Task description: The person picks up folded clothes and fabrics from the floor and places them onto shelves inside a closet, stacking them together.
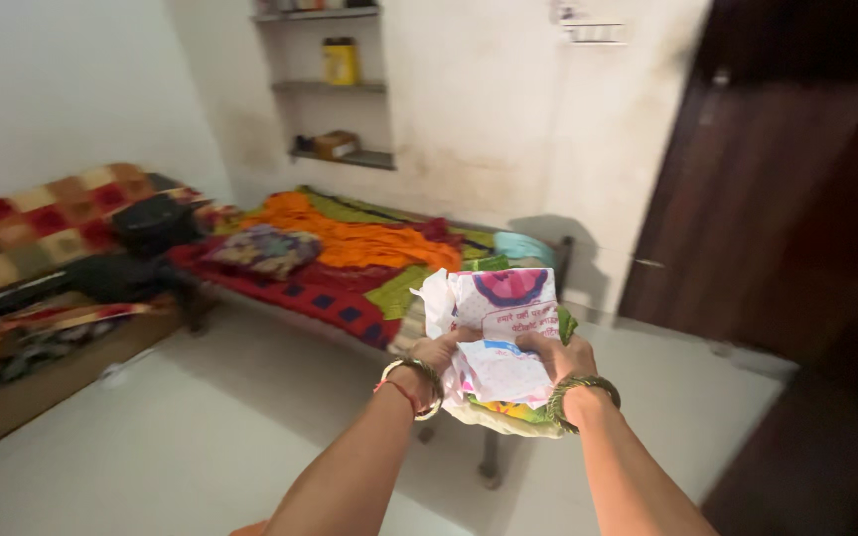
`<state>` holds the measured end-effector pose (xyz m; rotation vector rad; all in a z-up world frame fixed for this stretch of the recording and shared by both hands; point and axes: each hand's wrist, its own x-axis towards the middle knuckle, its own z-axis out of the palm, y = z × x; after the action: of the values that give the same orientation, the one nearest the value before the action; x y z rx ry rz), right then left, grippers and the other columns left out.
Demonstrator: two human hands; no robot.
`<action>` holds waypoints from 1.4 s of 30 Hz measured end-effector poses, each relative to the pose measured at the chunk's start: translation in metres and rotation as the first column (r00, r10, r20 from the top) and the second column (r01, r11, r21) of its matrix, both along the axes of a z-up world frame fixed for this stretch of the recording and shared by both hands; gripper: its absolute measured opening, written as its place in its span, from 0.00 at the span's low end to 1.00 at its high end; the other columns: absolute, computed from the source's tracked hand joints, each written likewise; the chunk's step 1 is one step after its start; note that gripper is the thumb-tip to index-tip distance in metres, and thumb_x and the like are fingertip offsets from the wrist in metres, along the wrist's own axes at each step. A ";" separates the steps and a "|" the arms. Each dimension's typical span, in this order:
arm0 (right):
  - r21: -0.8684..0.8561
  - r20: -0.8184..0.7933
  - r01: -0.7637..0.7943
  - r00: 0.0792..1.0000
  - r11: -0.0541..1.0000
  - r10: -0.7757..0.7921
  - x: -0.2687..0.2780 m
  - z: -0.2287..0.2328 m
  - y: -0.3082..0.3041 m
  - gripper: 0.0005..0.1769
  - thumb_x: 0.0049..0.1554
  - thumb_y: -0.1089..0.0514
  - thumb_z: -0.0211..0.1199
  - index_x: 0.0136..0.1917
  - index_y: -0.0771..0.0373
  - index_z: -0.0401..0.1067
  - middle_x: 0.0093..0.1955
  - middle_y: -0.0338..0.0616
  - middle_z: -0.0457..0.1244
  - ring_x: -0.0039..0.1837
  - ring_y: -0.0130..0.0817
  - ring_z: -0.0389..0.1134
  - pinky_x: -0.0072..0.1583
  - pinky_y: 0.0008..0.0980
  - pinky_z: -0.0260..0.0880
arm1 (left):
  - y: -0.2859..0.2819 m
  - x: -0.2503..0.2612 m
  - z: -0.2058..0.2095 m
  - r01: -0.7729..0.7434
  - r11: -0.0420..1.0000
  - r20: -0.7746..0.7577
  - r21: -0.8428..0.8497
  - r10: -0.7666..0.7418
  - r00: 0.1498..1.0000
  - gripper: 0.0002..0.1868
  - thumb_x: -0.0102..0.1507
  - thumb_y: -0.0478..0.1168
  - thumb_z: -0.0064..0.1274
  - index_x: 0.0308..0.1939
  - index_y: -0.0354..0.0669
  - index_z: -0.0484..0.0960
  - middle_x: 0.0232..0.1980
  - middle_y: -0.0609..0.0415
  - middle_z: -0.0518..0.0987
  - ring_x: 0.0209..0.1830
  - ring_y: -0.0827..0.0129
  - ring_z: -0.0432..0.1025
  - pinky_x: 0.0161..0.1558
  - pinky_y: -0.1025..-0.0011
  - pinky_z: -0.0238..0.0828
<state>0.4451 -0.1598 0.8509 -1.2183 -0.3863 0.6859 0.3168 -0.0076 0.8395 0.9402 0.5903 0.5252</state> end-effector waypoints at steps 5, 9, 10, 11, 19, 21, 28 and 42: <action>-0.127 0.029 0.159 0.987 0.979 -0.156 0.023 0.006 -0.070 0.22 0.44 0.61 0.71 0.52 0.72 0.77 0.45 0.53 0.71 0.42 0.42 0.73 0.45 0.42 0.75 | -0.054 0.042 0.007 0.148 0.989 -0.093 0.008 -0.147 0.985 0.29 0.52 0.37 0.65 0.56 0.26 0.80 0.49 0.42 0.86 0.43 0.53 0.83 0.46 0.55 0.81; -0.135 0.017 0.277 0.961 0.951 -0.277 0.046 0.007 -0.124 0.22 0.44 0.62 0.72 0.52 0.71 0.76 0.45 0.53 0.71 0.43 0.42 0.73 0.45 0.41 0.76 | -0.101 0.080 0.014 0.252 0.967 -0.188 0.036 -0.241 0.952 0.30 0.52 0.40 0.65 0.55 0.25 0.80 0.49 0.41 0.86 0.42 0.52 0.83 0.45 0.53 0.81; -0.114 0.016 0.290 0.957 0.950 -0.290 0.053 0.008 -0.139 0.22 0.44 0.62 0.72 0.52 0.71 0.76 0.45 0.53 0.71 0.43 0.42 0.73 0.45 0.41 0.76 | -0.114 0.091 0.015 0.269 0.962 -0.184 0.054 -0.256 0.949 0.30 0.52 0.41 0.66 0.55 0.26 0.81 0.49 0.41 0.86 0.42 0.52 0.82 0.45 0.54 0.81; -0.090 0.015 0.302 0.953 0.949 -0.302 0.058 0.007 -0.153 0.22 0.44 0.62 0.72 0.53 0.72 0.76 0.46 0.53 0.71 0.43 0.42 0.73 0.46 0.41 0.76 | -0.125 0.101 0.014 0.285 0.956 -0.180 0.074 -0.268 0.946 0.30 0.52 0.41 0.66 0.55 0.26 0.81 0.49 0.42 0.86 0.42 0.53 0.82 0.45 0.54 0.81; -0.069 0.005 0.451 0.892 0.890 -0.451 0.088 0.004 -0.270 0.24 0.43 0.61 0.71 0.53 0.74 0.77 0.48 0.57 0.72 0.45 0.44 0.76 0.48 0.42 0.78 | -0.232 0.159 0.017 0.490 0.870 -0.168 0.047 -0.477 0.863 0.31 0.52 0.43 0.65 0.57 0.28 0.80 0.50 0.41 0.85 0.44 0.53 0.82 0.44 0.55 0.79; -0.146 0.068 0.514 0.857 0.845 -0.510 0.095 0.007 -0.303 0.24 0.44 0.61 0.71 0.53 0.74 0.77 0.48 0.57 0.73 0.45 0.44 0.76 0.48 0.41 0.77 | -0.262 0.169 0.021 0.513 0.857 -0.220 0.047 -0.492 0.843 0.32 0.52 0.43 0.65 0.57 0.27 0.80 0.50 0.41 0.85 0.44 0.53 0.82 0.44 0.54 0.79; -0.210 0.150 0.624 0.782 0.753 -0.606 0.115 0.005 -0.419 0.24 0.44 0.58 0.70 0.53 0.72 0.78 0.47 0.55 0.73 0.45 0.42 0.75 0.48 0.41 0.76 | -0.372 0.221 0.011 0.592 0.805 -0.185 0.048 -0.575 0.797 0.34 0.51 0.41 0.67 0.58 0.28 0.79 0.51 0.42 0.85 0.45 0.53 0.82 0.46 0.53 0.79; -0.211 0.211 0.839 0.540 0.502 -0.815 0.141 -0.018 -0.608 0.28 0.40 0.56 0.75 0.50 0.78 0.77 0.45 0.58 0.73 0.43 0.44 0.77 0.45 0.41 0.76 | -0.552 0.287 0.004 0.765 0.628 -0.286 0.144 -0.714 0.639 0.33 0.50 0.43 0.69 0.56 0.25 0.81 0.48 0.43 0.86 0.42 0.58 0.82 0.44 0.63 0.79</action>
<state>0.5859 -0.7678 0.8332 -1.5272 0.2825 -0.1856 0.6042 -0.5601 0.8436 1.3941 0.2570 -0.2748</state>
